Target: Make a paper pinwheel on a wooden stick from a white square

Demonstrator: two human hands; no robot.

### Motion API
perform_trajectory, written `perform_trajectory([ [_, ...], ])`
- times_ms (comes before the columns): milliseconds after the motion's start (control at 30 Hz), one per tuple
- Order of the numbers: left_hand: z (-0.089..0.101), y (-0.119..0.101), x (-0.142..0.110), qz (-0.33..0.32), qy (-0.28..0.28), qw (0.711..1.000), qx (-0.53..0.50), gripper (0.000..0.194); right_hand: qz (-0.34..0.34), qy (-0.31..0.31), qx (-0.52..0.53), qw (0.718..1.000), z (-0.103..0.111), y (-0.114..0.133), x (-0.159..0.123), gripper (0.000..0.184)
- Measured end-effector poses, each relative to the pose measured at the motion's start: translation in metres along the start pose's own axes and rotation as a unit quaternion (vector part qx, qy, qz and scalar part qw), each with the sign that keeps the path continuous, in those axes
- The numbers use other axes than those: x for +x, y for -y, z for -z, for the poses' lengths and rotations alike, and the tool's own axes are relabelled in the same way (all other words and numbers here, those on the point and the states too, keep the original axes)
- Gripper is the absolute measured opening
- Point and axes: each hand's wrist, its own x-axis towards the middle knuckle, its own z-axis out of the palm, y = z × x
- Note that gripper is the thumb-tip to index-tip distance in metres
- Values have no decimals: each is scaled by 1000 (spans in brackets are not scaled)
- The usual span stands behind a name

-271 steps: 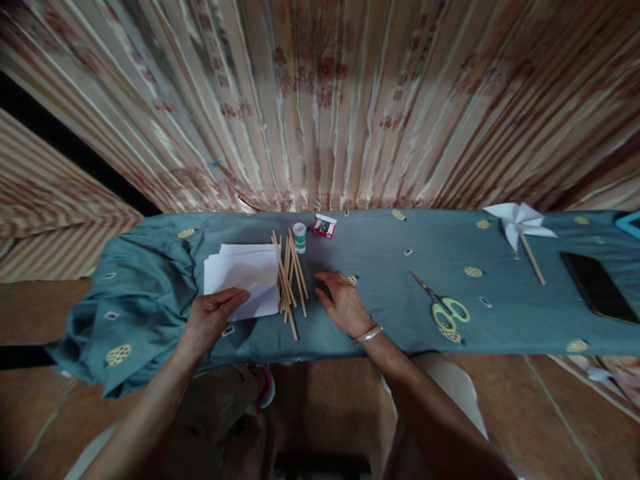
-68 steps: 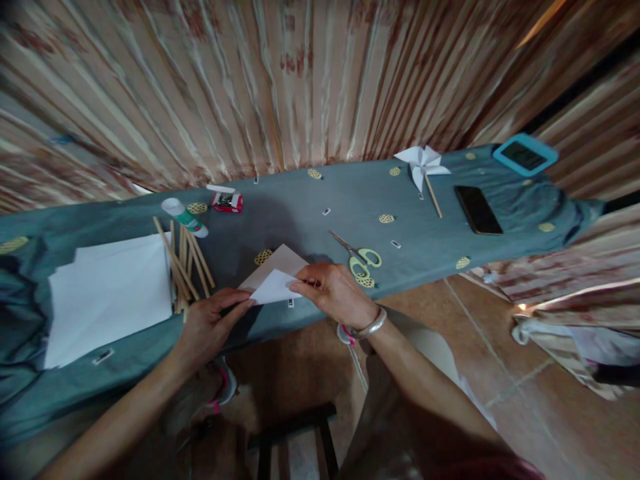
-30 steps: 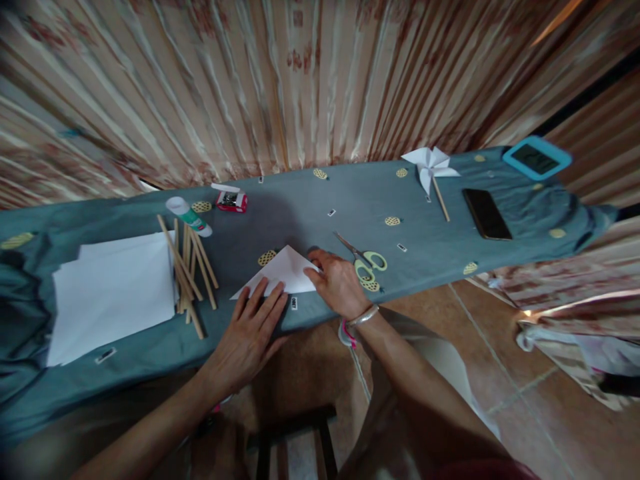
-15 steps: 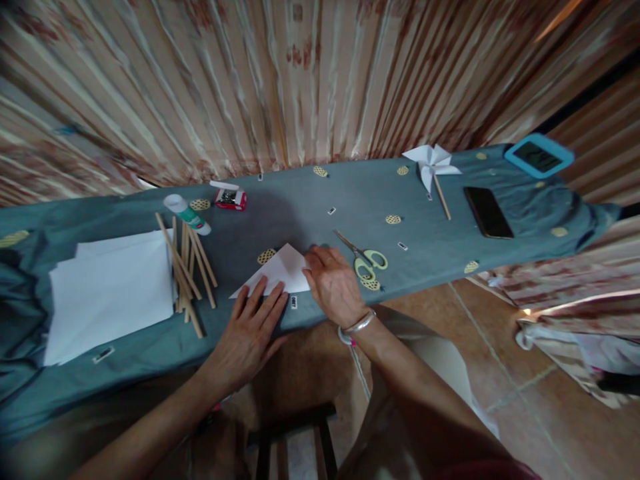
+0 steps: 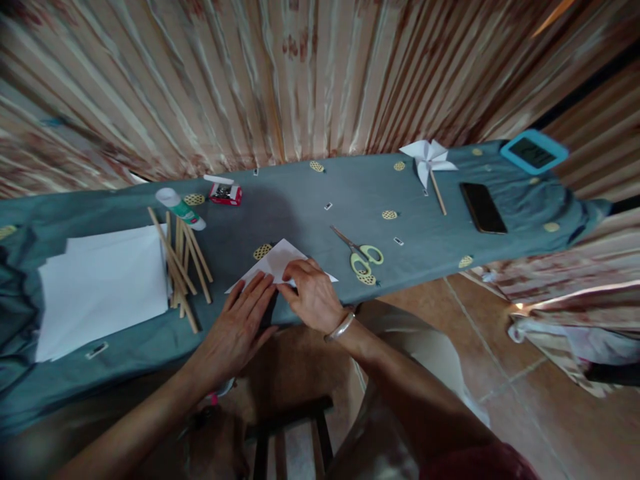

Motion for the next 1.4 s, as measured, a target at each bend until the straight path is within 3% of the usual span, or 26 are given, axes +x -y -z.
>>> perform_trajectory([
  [367, 5, 2, 1, 0, 16, 1000, -14, 58, -17, 6, 4, 1000, 0, 2, 1, 12],
  [833, 4, 3, 0, -5, 15, 1000, -9, 57, -81, -41, -18, 996, 33, -31, -24, 13],
  [1067, 8, 2, 4, 6, 26, 1000, -3, 53, -116, -40, -136, 983, 51, -40, -30, 10],
  [1200, 10, 1, 6, 5, 20, 1000, 0, 52, -32, -57, -165, 984, 47, -32, -32, 13],
  [1300, 11, 3, 5, 0, 14, 1000, -7, 52, 58, 2, -113, 992, 40, -26, -33, 25],
  [1400, 13, 8, 1, -9, 10, 1000, -10, 52, 71, 35, -101, 992, 37, -25, -33, 30],
])
